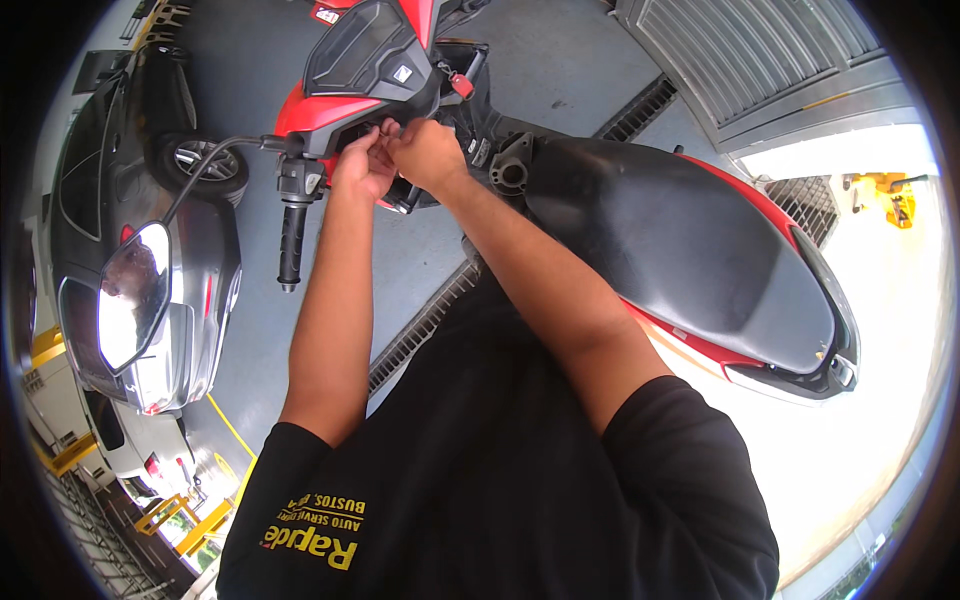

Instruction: The person uses a screwdriver to remove a screw from the front of a red motorcycle and then pulls the plastic panel off by hand.

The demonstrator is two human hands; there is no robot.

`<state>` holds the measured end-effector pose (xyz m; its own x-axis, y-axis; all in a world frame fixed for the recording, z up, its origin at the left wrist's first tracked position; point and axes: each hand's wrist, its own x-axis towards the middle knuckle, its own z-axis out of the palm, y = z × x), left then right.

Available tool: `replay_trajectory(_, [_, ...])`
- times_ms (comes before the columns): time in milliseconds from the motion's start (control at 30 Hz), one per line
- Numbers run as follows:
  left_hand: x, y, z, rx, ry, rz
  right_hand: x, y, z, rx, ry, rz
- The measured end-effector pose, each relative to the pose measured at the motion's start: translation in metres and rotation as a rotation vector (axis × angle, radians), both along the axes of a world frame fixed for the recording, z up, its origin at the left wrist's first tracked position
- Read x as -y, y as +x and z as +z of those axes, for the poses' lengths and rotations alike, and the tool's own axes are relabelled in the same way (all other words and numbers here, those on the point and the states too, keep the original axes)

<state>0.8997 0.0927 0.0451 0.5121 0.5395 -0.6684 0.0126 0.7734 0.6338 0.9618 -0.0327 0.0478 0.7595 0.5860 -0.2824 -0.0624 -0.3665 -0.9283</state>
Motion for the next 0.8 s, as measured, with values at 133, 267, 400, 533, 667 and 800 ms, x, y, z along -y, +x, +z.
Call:
replay_trajectory(133, [-0.004,-0.004,-0.009,-0.019,-0.01,-0.007,0.005,-0.003,0.01,0.129,0.076,-0.013])
replay_trajectory(267, [-0.013,-0.001,-0.015,-0.024,0.012,0.01,0.002,-0.003,0.01,0.373,0.098,0.027])
replay_trajectory(400, [-0.012,0.003,-0.013,-0.031,0.045,0.035,0.003,-0.003,0.006,0.469,0.068,-0.114])
replay_trajectory(533, [-0.011,-0.006,-0.009,-0.034,0.024,0.062,0.003,-0.012,0.014,0.208,0.08,-0.185])
replay_trajectory(667, [0.002,0.0,0.004,-0.008,0.038,0.035,0.004,-0.004,0.011,0.067,0.096,-0.102])
replay_trajectory(800, [0.004,-0.001,0.007,0.034,-0.005,0.023,-0.001,-0.005,0.009,-0.03,0.112,-0.135])
